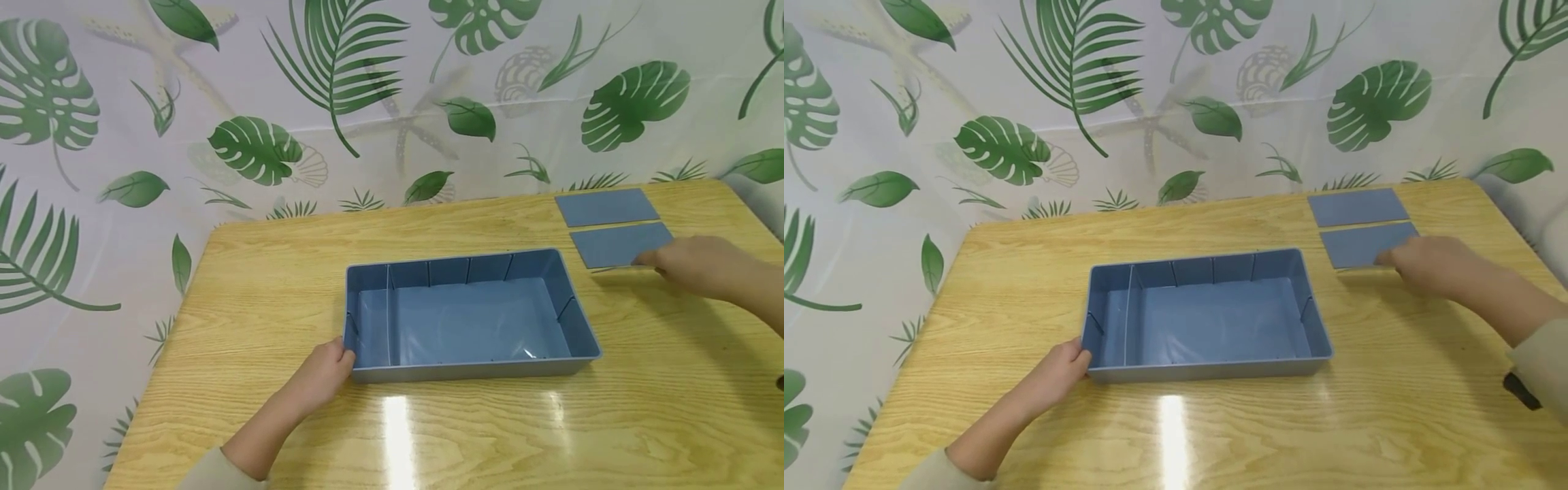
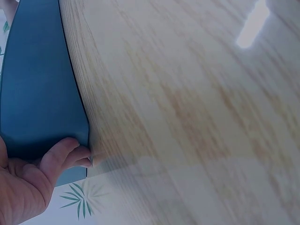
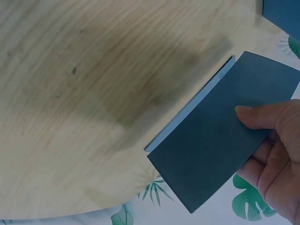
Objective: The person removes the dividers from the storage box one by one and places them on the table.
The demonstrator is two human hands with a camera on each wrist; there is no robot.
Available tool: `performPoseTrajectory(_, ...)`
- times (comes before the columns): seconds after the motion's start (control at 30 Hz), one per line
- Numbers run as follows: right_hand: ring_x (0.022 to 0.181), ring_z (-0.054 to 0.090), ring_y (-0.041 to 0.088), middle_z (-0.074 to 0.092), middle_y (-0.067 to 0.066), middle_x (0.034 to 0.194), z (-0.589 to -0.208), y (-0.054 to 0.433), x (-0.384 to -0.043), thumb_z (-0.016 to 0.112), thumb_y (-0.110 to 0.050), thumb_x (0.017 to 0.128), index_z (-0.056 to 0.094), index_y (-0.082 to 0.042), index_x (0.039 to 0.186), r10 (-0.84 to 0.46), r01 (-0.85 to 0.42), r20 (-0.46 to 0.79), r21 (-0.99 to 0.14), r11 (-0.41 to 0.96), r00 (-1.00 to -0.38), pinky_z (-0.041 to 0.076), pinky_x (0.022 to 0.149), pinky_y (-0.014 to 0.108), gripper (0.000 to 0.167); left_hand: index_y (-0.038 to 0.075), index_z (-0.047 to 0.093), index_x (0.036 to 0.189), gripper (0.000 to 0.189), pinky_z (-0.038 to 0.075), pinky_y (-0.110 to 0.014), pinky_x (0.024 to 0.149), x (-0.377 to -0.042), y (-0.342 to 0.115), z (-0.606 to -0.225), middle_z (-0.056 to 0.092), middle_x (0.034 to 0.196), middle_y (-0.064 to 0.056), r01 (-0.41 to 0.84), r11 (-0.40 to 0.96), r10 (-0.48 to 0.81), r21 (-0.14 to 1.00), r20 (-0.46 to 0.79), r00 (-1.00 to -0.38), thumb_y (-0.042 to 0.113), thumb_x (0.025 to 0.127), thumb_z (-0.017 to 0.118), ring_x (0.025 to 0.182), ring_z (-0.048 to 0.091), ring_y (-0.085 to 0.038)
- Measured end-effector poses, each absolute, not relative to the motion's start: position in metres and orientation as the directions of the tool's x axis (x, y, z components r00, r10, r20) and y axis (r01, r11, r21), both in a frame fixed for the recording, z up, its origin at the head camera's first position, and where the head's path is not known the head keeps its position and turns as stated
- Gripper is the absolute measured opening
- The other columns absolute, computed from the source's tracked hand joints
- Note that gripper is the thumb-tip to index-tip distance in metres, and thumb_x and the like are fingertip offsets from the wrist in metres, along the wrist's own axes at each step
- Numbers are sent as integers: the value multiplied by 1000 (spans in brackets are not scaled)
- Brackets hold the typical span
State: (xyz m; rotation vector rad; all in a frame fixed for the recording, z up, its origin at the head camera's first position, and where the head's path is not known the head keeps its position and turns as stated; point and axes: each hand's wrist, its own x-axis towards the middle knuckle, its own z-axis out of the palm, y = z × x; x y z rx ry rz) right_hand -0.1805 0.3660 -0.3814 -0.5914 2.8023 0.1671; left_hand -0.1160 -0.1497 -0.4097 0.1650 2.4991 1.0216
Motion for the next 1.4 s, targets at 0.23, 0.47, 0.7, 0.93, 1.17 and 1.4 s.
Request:
performPoseTrajectory(0.23, 61, 60, 26, 68, 15, 82, -392, 371, -178, 60, 8, 81, 65, -1, 108, -376, -405, -293, 46, 913, -879, 48, 51, 41, 29, 9, 43, 74, 24, 29, -25, 46, -116, -149, -411, 37, 57, 0, -49, 725, 267, 687, -345, -900, 13, 95, 33, 48, 29, -13)
performPoseTrajectory(0.47, 63, 62, 30, 67, 15, 80, -399, 372, -174, 58, 9, 83, 64, 2, 110, -390, -421, -277, 60, 905, -878, 48, 50, 42, 29, 8, 44, 74, 24, 29, -25, 46, -116, -149, -411, 37, 58, -1, -57, 728, 260, 683, -352, -899, 13, 95, 33, 48, 30, -13)
performPoseTrajectory(0.7, 60, 61, 29, 66, 14, 76, -401, 371, -164, 60, 9, 81, 63, 2, 111, -383, -417, -248, 102, 903, -890, 48, 50, 44, 31, 8, 43, 75, 23, 29, -25, 46, -115, -148, -409, 38, 58, -1, -59, 724, 263, 688, -354, -898, 12, 95, 32, 48, 30, -13)
performPoseTrajectory(0.93, 79, 64, 42, 65, 27, 97, -414, 375, -160, 57, 5, 85, 62, 1, 115, -366, -400, -241, 111, 910, -899, 50, 56, 49, 31, 8, 44, 75, 23, 30, -26, 47, -114, -149, -409, 37, 58, -1, -63, 721, 256, 690, -350, -901, 12, 95, 33, 49, 30, -13)
performPoseTrajectory(1.17, 84, 63, 44, 61, 31, 107, -421, 374, -154, 55, 6, 86, 58, 7, 118, -383, -402, -215, 49, 914, -898, 52, 65, 50, 32, 7, 44, 74, 22, 32, -27, 48, -114, -149, -408, 39, 61, -2, -47, 729, 254, 683, -334, -908, 11, 94, 34, 51, 33, -14)
performPoseTrajectory(1.4, 93, 59, 49, 55, 35, 116, -429, 377, -152, 57, 12, 81, 56, 13, 117, -425, -432, -183, -4, 902, -886, 51, 75, 52, 36, 8, 44, 74, 23, 31, -26, 47, -115, -148, -408, 38, 60, -2, -50, 719, 262, 693, -336, -905, 11, 95, 34, 50, 31, -13)
